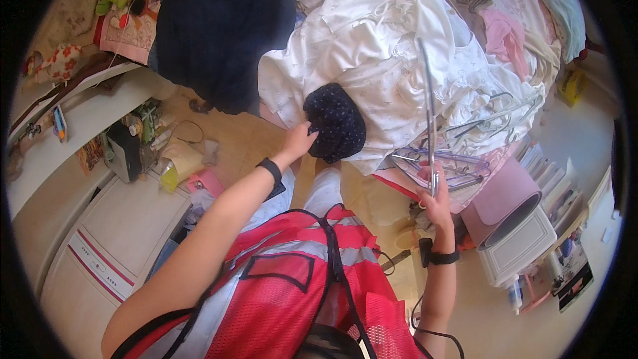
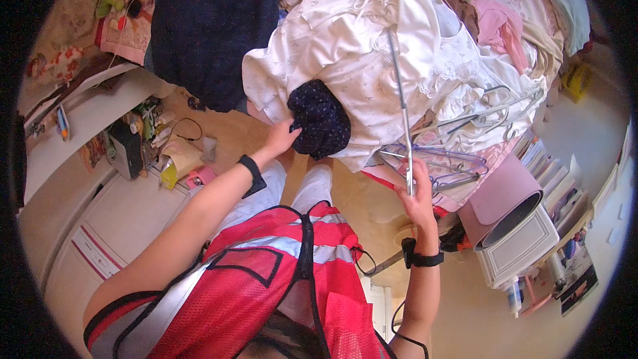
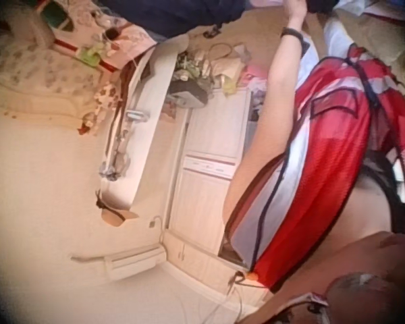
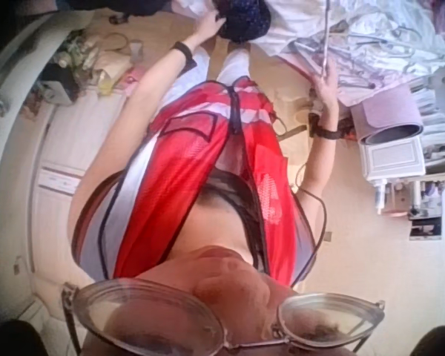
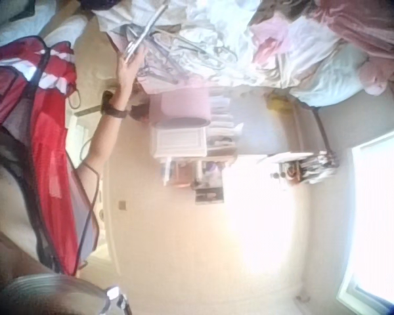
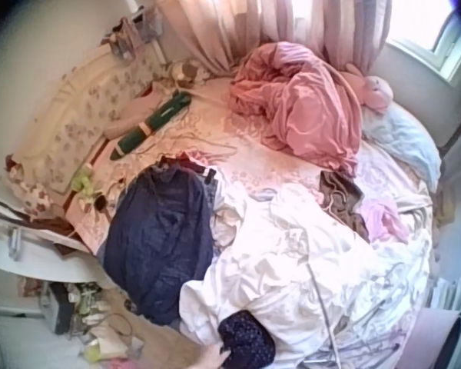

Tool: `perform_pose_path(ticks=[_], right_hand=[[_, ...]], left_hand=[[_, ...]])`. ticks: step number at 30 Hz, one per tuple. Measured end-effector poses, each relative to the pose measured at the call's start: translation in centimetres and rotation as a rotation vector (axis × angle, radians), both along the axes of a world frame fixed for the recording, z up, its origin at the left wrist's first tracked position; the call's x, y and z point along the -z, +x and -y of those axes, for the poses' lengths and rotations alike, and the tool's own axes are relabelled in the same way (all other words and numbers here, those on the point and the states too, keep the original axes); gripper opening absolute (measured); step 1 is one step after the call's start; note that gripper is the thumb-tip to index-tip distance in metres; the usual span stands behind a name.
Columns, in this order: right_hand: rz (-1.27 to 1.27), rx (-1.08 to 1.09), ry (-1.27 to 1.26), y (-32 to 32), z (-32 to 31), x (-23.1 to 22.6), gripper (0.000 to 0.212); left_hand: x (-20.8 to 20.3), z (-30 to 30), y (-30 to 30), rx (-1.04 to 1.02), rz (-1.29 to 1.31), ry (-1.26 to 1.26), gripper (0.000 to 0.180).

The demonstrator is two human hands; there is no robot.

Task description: The person takes clothes from a closet, places them on a bed to sort through them, puts individual items onto hangers, and then hangs the items back in the closet.

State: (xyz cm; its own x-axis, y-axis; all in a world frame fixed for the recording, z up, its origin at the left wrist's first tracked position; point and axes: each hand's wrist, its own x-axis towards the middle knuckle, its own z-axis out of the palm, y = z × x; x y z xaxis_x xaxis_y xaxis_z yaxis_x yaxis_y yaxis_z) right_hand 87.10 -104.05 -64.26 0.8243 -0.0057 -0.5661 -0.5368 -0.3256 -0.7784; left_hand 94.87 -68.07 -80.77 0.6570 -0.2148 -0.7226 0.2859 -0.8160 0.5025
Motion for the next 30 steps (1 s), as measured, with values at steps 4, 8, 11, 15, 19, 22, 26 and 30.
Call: perform_pose_path(ticks=[4,8,11,15,19,22,26,30], right_hand=[[0.047,0.043,0.024,1.1,-1.4,0.2,0.051],[-0.017,0.098,0.194,2.8,-5.1,-1.7,0.059],[0.212,0.006,0.278,4.2,-8.2,-5.7,0.068],[-0.004,0.186,0.589,6.1,-8.8,-13.6,0.034],[0.319,0.171,0.687,6.9,-6.8,-22.8,0.019],[0.283,0.412,0.814,5.6,-6.4,-29.5,0.023],[0.640,0.271,0.799,5.0,-5.8,-35.1,0.040],[0.815,0.171,0.664,3.4,-5.2,-39.1,0.038]], left_hand=[[-5.7,0.6,1.7,-0.154,-0.408,-0.598,0.028],[-16.1,1.9,5.1,-0.177,-0.739,-0.951,0.033],[-23.6,4.2,7.0,-0.141,-0.647,-1.090,0.047],[-32.7,5.7,8.9,0.084,-0.759,-1.193,0.092],[-40.3,4.3,11.3,0.503,-0.385,-1.216,0.072],[-43.7,2.8,13.1,0.815,0.054,-0.886,0.055],[-46.6,0.8,13.6,0.782,0.025,-0.877,0.026],[-49.7,0.5,14.5,0.475,0.000,-1.105,0.018]])
